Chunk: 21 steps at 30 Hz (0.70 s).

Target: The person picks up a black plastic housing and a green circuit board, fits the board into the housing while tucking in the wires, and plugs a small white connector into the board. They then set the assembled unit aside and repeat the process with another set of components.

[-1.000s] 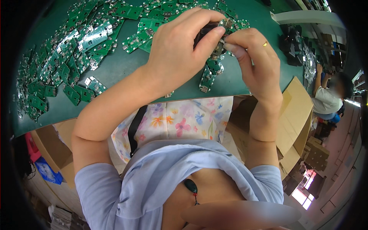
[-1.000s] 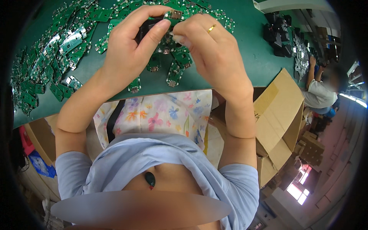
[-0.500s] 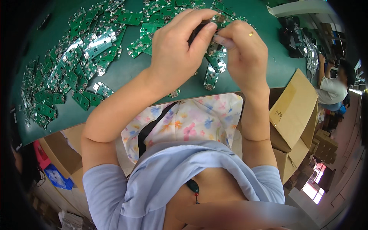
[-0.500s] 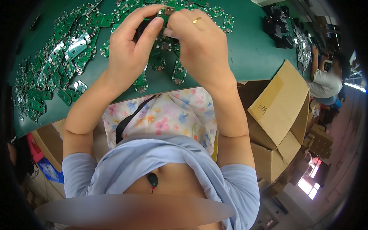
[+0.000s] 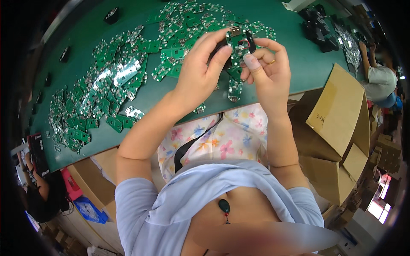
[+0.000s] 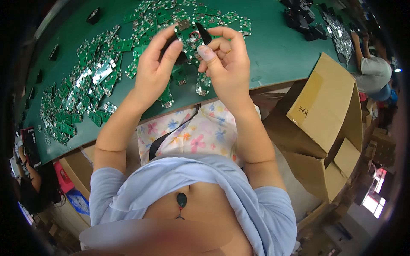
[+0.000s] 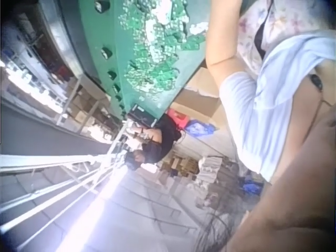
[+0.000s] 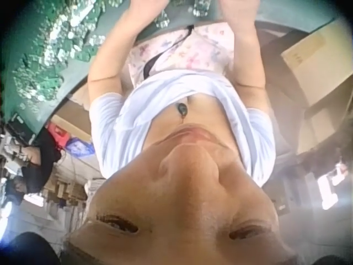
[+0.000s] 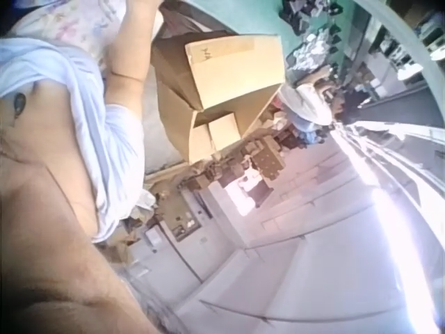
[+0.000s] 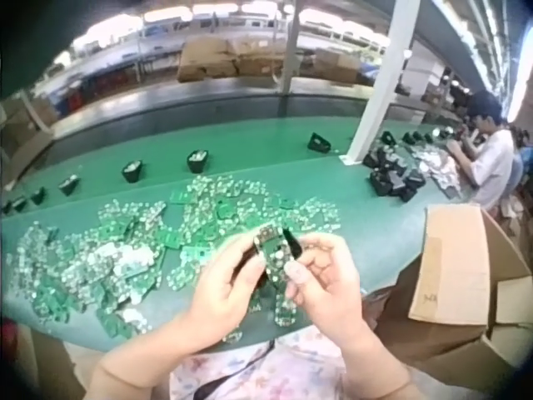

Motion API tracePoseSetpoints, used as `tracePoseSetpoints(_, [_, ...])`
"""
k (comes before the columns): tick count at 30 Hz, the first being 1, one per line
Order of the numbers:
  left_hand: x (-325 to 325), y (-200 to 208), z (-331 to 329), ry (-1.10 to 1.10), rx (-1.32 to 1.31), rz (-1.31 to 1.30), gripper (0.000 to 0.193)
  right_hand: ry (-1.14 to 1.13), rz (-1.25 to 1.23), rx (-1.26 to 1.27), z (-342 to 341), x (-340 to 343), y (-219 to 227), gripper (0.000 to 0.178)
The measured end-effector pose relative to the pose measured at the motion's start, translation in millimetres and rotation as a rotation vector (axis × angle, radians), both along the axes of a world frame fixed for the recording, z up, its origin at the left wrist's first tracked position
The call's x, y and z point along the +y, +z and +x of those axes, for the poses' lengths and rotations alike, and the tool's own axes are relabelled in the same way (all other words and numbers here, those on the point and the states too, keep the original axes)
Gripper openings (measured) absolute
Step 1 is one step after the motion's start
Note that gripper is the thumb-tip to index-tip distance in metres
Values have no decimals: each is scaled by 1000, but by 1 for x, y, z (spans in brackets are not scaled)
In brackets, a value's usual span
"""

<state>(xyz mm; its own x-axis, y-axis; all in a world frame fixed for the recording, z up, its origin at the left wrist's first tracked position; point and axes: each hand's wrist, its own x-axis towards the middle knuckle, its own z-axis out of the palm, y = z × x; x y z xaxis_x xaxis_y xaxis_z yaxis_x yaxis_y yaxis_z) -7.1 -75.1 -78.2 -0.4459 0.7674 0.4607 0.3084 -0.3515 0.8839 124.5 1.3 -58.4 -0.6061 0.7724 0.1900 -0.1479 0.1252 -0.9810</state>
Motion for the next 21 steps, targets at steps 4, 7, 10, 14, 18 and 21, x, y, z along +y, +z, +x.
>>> tracePoseSetpoints(4, [-7,6,-3,-114,10,-228,41,42,-23,116,12,11,-3,28])
tracePoseSetpoints(7, [-9,16,-11,-263,23,-336,40,-36,-115,153,24,20,-5,27])
tracePoseSetpoints(10, [3,30,-11,-248,-209,-461,39,29,-163,170,30,31,0,26])
tracePoseSetpoints(14, [33,37,-14,-376,-492,-376,31,207,-128,176,27,31,7,29])
tracePoseSetpoints(18, [54,41,-12,-332,-318,-317,30,64,532,89,22,49,6,32])
tracePoseSetpoints(21, [66,43,-6,-302,-352,-342,24,-44,803,-24,19,66,12,33])
